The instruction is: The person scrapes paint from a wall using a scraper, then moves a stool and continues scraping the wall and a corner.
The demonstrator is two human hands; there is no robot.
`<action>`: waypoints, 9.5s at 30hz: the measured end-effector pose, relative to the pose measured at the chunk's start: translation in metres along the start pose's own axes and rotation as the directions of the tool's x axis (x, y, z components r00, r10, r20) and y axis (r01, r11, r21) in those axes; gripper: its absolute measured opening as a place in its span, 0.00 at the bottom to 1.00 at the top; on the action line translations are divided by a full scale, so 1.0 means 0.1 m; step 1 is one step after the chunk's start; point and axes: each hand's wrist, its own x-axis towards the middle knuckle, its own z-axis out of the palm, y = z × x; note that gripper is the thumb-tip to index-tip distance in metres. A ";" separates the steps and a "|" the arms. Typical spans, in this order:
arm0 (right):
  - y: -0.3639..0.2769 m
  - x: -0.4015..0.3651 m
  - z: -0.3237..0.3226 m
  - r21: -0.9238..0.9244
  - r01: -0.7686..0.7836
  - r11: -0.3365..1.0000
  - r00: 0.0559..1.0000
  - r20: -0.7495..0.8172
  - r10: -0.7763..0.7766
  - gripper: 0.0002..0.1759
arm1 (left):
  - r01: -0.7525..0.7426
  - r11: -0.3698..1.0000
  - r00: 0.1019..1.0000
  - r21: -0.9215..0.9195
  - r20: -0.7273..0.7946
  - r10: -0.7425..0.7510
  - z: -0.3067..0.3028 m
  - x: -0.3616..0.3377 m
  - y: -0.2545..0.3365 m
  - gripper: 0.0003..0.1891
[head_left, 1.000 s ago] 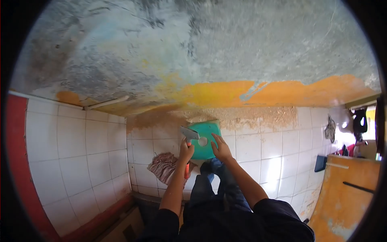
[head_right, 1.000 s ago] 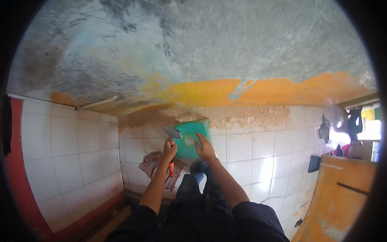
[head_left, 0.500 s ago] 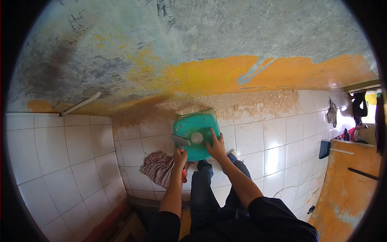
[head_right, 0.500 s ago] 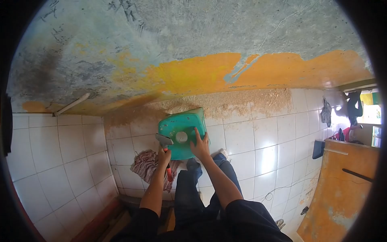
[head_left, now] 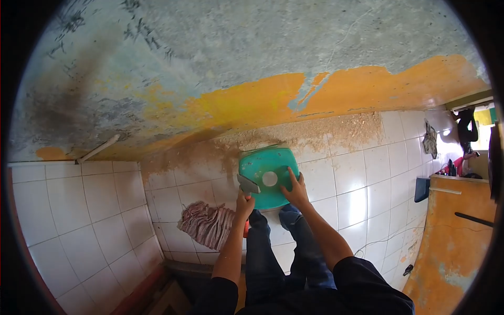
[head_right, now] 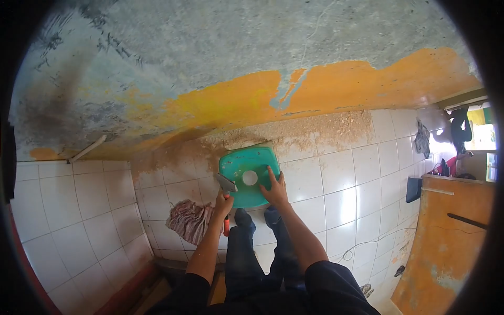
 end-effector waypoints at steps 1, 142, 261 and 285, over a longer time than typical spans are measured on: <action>0.01 -0.01 -0.04 -0.052 0.000 0.999 1.000 0.023 0.001 0.49 | -0.004 1.000 1.000 0.000 -0.001 0.004 0.02 -0.01 0.07 0.27; -7.32 -2.01 -4.82 0.440 0.628 0.642 0.728 -0.040 -0.684 0.30 | -0.207 0.360 0.921 -0.910 -0.057 0.386 -4.01 0.12 9.82 0.18; -7.33 -2.02 -4.97 0.511 0.657 0.554 0.671 -0.062 -0.739 0.30 | -0.249 0.392 0.947 -0.886 -0.138 0.290 -4.09 0.01 10.16 0.17; -7.50 -2.15 -5.14 0.593 0.568 0.571 0.699 0.020 -0.715 0.31 | -0.210 0.382 0.952 -0.900 -0.100 0.289 -4.20 -0.01 10.29 0.17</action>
